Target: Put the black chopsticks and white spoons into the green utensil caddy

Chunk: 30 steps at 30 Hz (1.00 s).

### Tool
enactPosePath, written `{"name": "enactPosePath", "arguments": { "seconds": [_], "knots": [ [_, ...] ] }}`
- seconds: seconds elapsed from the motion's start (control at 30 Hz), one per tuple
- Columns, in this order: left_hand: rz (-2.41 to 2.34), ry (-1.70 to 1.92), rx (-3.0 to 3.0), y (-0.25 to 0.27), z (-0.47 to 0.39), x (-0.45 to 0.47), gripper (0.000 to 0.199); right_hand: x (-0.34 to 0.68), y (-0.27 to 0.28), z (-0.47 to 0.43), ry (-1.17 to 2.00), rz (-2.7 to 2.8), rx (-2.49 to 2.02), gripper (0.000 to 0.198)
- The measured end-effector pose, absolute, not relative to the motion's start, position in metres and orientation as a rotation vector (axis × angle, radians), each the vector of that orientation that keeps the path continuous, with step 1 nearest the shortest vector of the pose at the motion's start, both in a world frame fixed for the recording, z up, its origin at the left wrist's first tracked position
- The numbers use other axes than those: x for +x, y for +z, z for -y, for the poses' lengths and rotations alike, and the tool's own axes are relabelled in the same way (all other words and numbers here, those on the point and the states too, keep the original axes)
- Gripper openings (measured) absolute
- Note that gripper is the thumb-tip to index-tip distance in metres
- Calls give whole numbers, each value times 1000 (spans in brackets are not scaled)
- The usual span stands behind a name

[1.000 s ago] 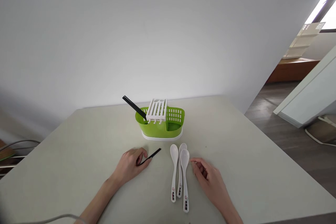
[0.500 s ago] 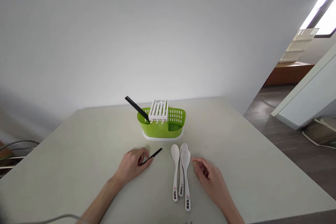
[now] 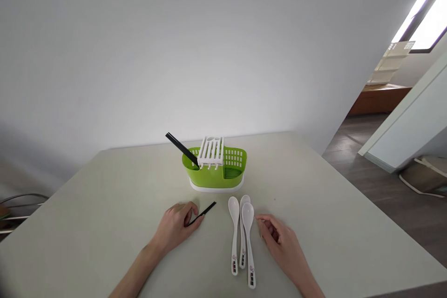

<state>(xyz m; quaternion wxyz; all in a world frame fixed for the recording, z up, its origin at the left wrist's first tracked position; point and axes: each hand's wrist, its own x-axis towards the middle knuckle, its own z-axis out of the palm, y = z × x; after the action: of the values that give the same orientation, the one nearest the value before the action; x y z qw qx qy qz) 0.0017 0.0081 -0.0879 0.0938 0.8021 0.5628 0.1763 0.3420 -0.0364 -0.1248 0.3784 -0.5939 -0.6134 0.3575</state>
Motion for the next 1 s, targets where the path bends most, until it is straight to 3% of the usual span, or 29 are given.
{"name": "enactPosePath", "arguments": {
  "seconds": [0.63,1.0],
  "knots": [
    [-1600,401,2206,-63,-2,0,18,345,-129,37,926,1600,-1559,50],
    [-1852,-37,2297,-38,12,14,16,343,-128,39,897,1616,-1568,46]
  ]
}}
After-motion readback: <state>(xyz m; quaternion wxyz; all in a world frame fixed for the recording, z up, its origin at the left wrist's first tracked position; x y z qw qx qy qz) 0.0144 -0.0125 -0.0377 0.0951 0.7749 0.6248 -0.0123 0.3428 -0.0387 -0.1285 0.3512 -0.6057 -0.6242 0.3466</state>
